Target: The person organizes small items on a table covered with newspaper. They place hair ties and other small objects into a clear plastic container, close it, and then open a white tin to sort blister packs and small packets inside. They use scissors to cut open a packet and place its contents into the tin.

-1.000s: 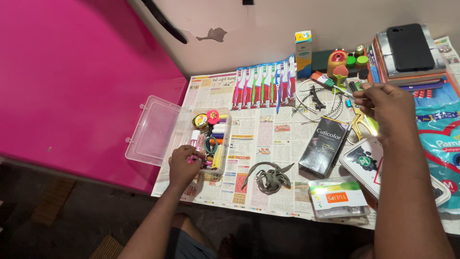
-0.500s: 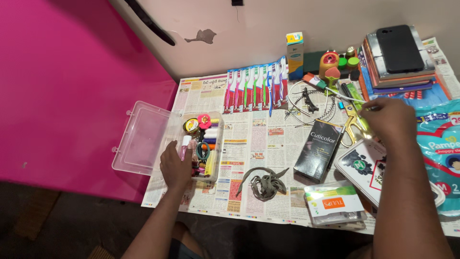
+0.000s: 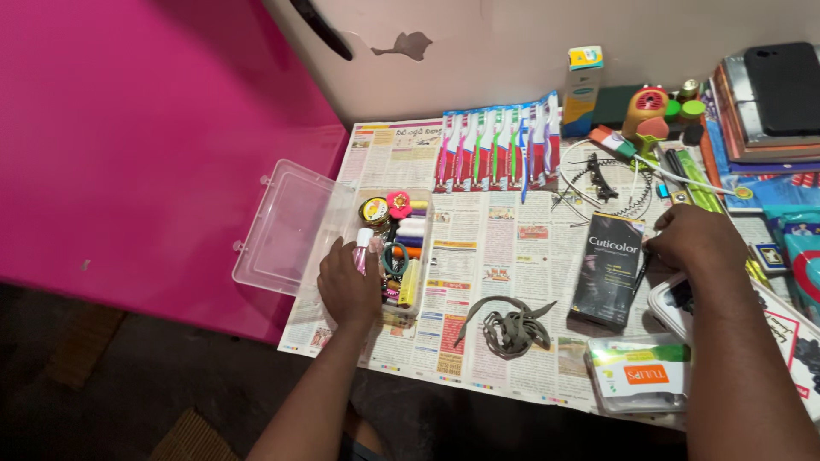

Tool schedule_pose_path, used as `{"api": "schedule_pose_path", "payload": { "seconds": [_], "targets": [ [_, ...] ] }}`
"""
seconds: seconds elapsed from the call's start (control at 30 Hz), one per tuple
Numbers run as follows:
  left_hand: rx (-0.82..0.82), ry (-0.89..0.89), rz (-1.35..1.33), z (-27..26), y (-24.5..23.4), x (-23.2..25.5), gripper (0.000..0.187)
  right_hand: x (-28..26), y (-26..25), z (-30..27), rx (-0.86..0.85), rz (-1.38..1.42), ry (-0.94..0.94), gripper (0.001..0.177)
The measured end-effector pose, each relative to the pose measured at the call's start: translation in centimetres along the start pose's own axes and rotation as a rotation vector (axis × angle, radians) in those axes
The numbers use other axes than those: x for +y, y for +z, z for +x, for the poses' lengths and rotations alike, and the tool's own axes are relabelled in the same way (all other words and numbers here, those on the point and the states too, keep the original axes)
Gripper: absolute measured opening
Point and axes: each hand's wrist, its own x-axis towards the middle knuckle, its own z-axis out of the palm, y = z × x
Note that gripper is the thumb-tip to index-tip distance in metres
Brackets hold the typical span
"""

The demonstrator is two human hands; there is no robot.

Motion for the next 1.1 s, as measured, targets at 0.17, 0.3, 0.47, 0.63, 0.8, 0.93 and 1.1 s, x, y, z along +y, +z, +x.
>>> {"api": "schedule_pose_path", "payload": {
  "seconds": [0.17,0.3,0.47,0.63,0.8,0.93,1.1],
  "targets": [
    [-0.012,-0.026,-0.012,-0.1,0.1,0.0,0.040,-1.0,-0.6,0.0,-0.014,-0.009,0.136,0.048],
    [-0.016,-0.029,-0.016,0.0,0.0,0.1,0.037,-1.5,-0.2,-0.3,0.021,-0.079,0.142,0.045],
    [0.012,-0.023,-0.031,0.1,-0.1,0.2,0.036,-1.6,-0.2,0.1,-0.028,-0.050,0.149,0.045],
    [0.085,0.005,-0.167,-0.5,-0.4,0.0,0.035,-1.5,0.1,0.3,-0.013,-0.057,0.154,0.049],
    [0.326,-0.101,-0.226,-3.9,-0.6,-1.3,0.038,-1.3,1.0,1.0,-0.027,-0.088,0.122,0.049],
    [0.512,-0.529,-0.044,-6.9,1.0,-3.4,0.044,-0.2,1.1,1.7,0.077,0.010,0.033,0.052],
    [0.558,-0.982,0.072,-7.4,3.5,-6.8,0.055,0.0,0.6,0.8,0.544,0.270,-0.145,0.029]
  ]
}}
